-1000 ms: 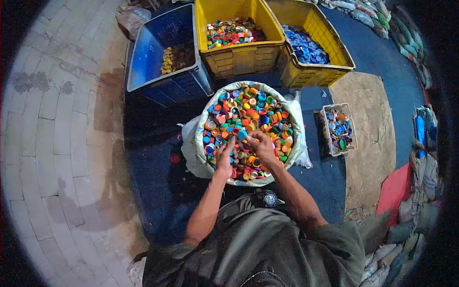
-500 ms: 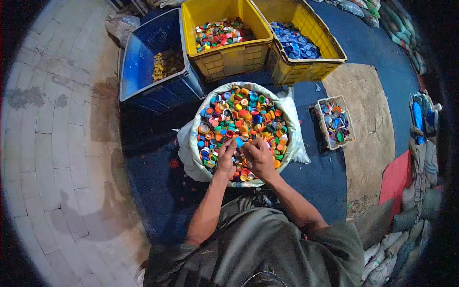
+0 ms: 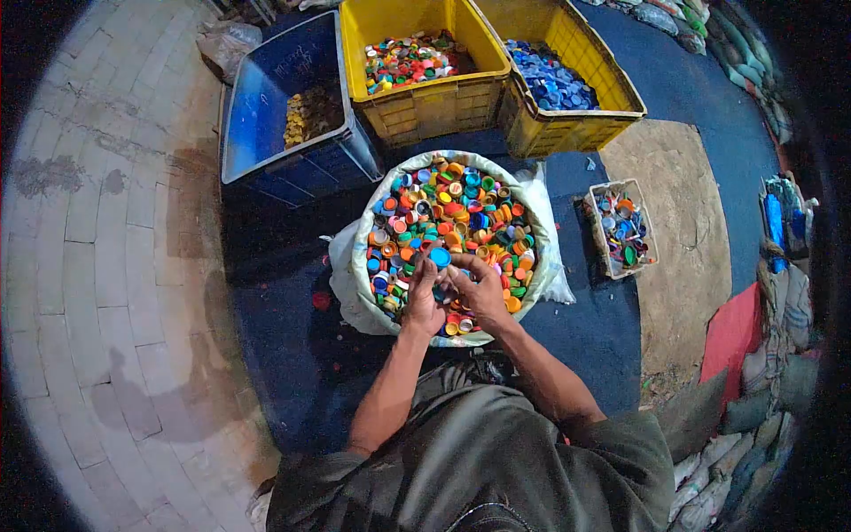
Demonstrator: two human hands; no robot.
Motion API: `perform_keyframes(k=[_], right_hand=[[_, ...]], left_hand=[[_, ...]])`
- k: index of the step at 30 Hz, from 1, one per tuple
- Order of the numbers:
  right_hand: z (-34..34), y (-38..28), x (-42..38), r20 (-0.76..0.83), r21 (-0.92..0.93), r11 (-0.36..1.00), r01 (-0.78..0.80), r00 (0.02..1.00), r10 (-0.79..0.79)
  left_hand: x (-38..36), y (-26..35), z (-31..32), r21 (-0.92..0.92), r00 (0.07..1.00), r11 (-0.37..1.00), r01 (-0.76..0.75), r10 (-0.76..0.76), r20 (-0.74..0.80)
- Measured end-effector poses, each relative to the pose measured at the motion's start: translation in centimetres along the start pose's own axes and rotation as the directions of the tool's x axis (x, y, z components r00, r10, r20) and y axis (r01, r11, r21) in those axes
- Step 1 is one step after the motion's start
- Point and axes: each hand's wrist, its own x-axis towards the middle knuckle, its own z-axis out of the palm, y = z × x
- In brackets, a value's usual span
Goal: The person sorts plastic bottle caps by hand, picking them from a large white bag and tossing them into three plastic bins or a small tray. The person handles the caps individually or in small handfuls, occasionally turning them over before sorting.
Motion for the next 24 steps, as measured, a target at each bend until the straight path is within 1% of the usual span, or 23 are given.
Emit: perform_keyframes(k=[1, 3, 5, 6, 8, 9, 12, 15, 18, 21, 24], right_hand=[[0.2, -0.8, -0.1, -0.022, -0.006, 1.000, -0.008, 1.000, 0.008], [0.6, -2.6, -0.8, -0.063, -0.017, 0.999, -0.027, 0.998, 0.026], [-0.2, -0.4, 0.1, -0.093, -0.273, 0.948, 0.164, 0.976, -0.195], [-0.1, -0.4, 0.2, -0.087, -0.396, 0.884, 0.248, 0.948, -0.305], [-0.1, -1.1, -0.2, -0.064, -0.554, 0.753, 0.355, 0.884, -0.464], [0.1, -1.8, -0.5, -0.043, -0.624, 0.673, 0.396, 0.843, -0.536], [0.2, -1.9, -0.6, 0.055, -0.639, 0.581, 0.505, 0.783, -0.620], [0.7, -1.9, -0.8, 0.061, -0.673, 0.541, 0.505, 0.767, -0.639], [0.9, -2.5, -1.0, 0.116, -0.752, 0.433, 0.497, 0.747, -0.655], [1.3, -3.3, -1.3, 0.117, -0.745, 0.474, 0.468, 0.792, -0.599], [0.9, -2.6, -0.9, 0.160, -0.723, 0.454, 0.521, 0.766, -0.623]], left_hand=[[0.0, 0.0, 0.1, 0.031, 1.000, 0.999, -0.019, 0.019, 0.007], [-0.3, 0.3, 0.3, -0.008, 0.999, 1.000, 0.018, -0.018, 0.030], [-0.8, 1.3, 0.7, -0.015, 0.995, 0.998, 0.068, -0.067, 0.072], [-0.8, 1.2, 0.5, -0.040, 0.992, 0.996, 0.074, -0.069, 0.103], [-0.5, 1.1, 0.0, -0.086, 0.983, 0.993, 0.087, -0.071, 0.168], [-0.5, 1.2, 0.0, -0.061, 0.986, 0.995, 0.078, -0.068, 0.151], [-0.6, 1.3, 0.0, 0.001, 0.992, 0.999, 0.055, -0.054, 0.115], [-0.2, 1.2, -0.4, 0.044, 0.994, 0.999, 0.018, -0.023, 0.104], [-0.1, 0.9, -0.4, 0.096, 0.997, 0.995, -0.024, 0.017, 0.070], [-0.1, 1.3, 0.0, 0.159, 0.996, 0.985, -0.073, 0.065, 0.056], [0.0, 1.5, 0.1, 0.238, 0.990, 0.962, -0.138, 0.123, 0.075]])
